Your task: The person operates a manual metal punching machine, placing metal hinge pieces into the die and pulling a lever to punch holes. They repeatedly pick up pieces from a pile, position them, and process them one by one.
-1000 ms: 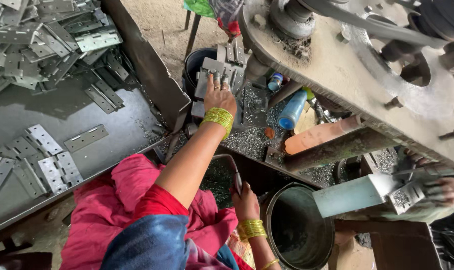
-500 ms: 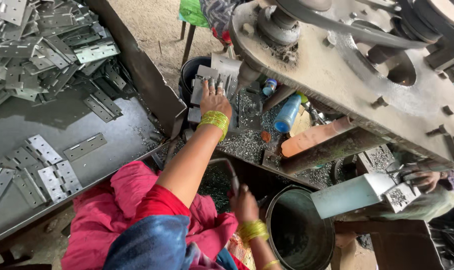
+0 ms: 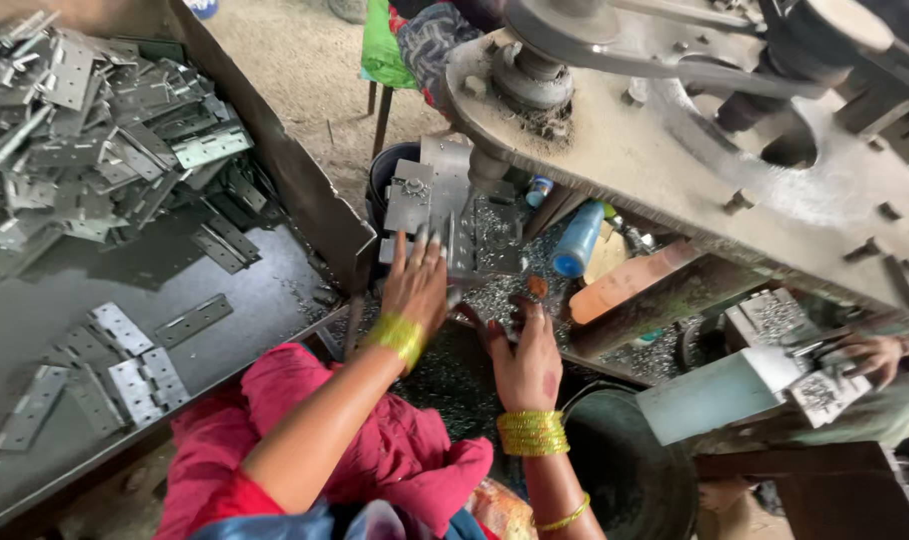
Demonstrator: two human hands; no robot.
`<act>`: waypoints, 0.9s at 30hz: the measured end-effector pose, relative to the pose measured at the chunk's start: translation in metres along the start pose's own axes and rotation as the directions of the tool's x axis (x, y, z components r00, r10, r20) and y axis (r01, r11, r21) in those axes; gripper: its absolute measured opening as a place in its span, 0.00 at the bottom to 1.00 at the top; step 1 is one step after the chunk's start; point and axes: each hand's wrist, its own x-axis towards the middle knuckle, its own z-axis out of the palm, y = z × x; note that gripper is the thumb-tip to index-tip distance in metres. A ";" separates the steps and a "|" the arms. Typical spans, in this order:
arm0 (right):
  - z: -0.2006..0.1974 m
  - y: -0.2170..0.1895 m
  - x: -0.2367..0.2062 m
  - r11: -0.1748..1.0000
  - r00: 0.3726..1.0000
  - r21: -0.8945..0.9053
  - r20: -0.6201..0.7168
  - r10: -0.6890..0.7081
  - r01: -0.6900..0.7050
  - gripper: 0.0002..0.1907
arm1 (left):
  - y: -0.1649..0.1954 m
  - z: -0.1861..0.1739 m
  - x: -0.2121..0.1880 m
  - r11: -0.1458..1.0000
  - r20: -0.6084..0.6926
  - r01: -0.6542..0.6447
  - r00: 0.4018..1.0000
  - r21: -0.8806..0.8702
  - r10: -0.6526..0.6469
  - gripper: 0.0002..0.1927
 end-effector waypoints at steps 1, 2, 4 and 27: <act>-0.003 -0.008 0.003 0.998 0.999 -0.042 -0.018 -0.051 0.051 0.23 | -0.007 0.004 -0.012 0.998 -0.047 -0.060 0.997 -0.028 0.059 0.27; -0.005 -0.013 0.006 0.999 0.999 -0.025 -0.021 -0.033 0.032 0.22 | -0.012 0.006 -0.021 0.991 -0.097 -0.120 0.989 -0.062 0.113 0.22; -0.007 -0.018 0.009 1.000 1.000 -0.016 -0.010 -0.016 0.015 0.20 | -0.011 0.009 -0.023 0.981 -0.162 -0.162 0.976 -0.108 0.143 0.14; -0.005 -0.015 0.012 0.991 0.942 -0.052 0.306 0.136 -0.126 0.23 | 0.018 -0.007 0.035 0.989 0.147 0.121 0.980 0.090 -0.133 0.24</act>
